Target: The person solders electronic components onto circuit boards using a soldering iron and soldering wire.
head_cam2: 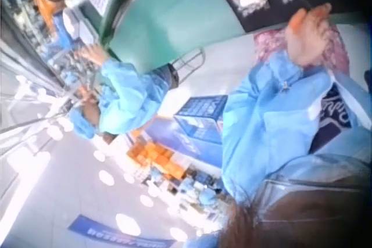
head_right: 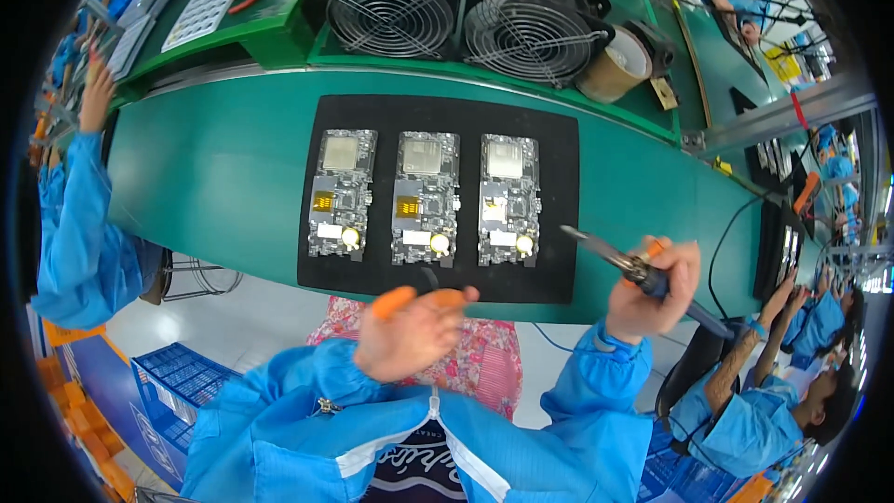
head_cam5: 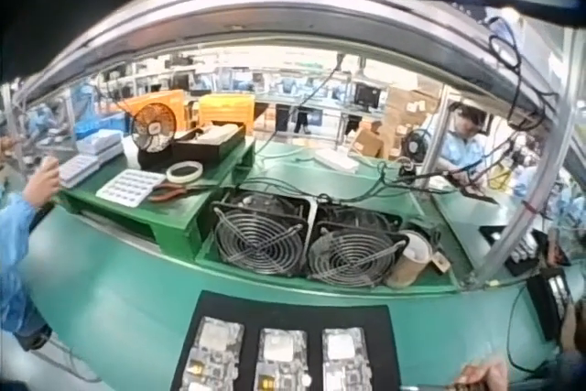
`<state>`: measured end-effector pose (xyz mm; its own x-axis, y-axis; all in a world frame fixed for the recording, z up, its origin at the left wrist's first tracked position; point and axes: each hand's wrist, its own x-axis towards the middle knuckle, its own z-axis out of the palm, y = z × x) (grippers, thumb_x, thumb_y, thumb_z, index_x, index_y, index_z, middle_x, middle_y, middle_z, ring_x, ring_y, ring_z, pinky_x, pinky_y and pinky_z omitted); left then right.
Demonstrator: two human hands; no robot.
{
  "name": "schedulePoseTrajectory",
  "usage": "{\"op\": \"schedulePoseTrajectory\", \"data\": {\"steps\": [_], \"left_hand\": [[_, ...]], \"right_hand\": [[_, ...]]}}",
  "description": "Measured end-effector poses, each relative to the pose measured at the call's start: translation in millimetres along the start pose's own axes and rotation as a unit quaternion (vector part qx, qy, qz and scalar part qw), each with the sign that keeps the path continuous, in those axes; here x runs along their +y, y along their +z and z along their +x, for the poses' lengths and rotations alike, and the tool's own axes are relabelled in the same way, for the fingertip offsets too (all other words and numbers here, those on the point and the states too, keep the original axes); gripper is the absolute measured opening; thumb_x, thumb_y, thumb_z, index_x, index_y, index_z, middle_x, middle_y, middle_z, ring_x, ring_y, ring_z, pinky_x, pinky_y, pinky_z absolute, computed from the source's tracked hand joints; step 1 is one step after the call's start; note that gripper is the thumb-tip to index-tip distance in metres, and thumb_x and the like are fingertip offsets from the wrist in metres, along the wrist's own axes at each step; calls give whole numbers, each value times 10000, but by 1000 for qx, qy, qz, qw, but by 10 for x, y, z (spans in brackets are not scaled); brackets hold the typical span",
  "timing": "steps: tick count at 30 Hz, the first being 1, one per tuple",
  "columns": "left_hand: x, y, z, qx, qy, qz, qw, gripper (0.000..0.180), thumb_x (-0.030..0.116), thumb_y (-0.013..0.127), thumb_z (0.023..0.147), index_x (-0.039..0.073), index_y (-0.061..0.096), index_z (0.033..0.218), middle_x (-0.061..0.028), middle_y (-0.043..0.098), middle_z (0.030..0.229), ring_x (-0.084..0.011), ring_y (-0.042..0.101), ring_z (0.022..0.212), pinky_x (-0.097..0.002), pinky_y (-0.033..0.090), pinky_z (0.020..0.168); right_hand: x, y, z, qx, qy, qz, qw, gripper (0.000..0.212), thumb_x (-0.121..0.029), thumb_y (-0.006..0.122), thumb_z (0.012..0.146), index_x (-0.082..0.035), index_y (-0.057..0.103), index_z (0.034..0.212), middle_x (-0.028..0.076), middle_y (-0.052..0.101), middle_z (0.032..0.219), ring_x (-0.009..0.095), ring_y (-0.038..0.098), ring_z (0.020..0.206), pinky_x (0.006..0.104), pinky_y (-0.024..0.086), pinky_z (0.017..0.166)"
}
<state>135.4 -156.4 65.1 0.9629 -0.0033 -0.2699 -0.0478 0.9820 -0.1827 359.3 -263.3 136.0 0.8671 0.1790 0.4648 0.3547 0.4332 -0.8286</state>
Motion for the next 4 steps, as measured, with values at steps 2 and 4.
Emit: {"op": "schedulePoseTrajectory", "data": {"steps": [2, 4], "left_hand": [[142, -53, -168, -81, 52, -43, 994, 364, 269, 433, 905, -17, 506, 1119, -104, 365, 1312, -129, 403, 850, -268, 339, 754], [305, -75, -310, -26, 82, 83, 993, 452, 333, 444, 894, -18, 478, 1176, -91, 355, 1327, -149, 413, 845, -286, 349, 773]], "right_hand": [[76, 139, -119, -65, 52, 7, 997, 244, -229, 444, 828, -34, 406, 686, 61, 384, 621, 160, 369, 567, 286, 320, 588], [108, 162, -224, -131, 104, 16, 986, 249, -235, 451, 824, -31, 410, 686, 69, 405, 647, 159, 383, 600, 286, 326, 593]]}}
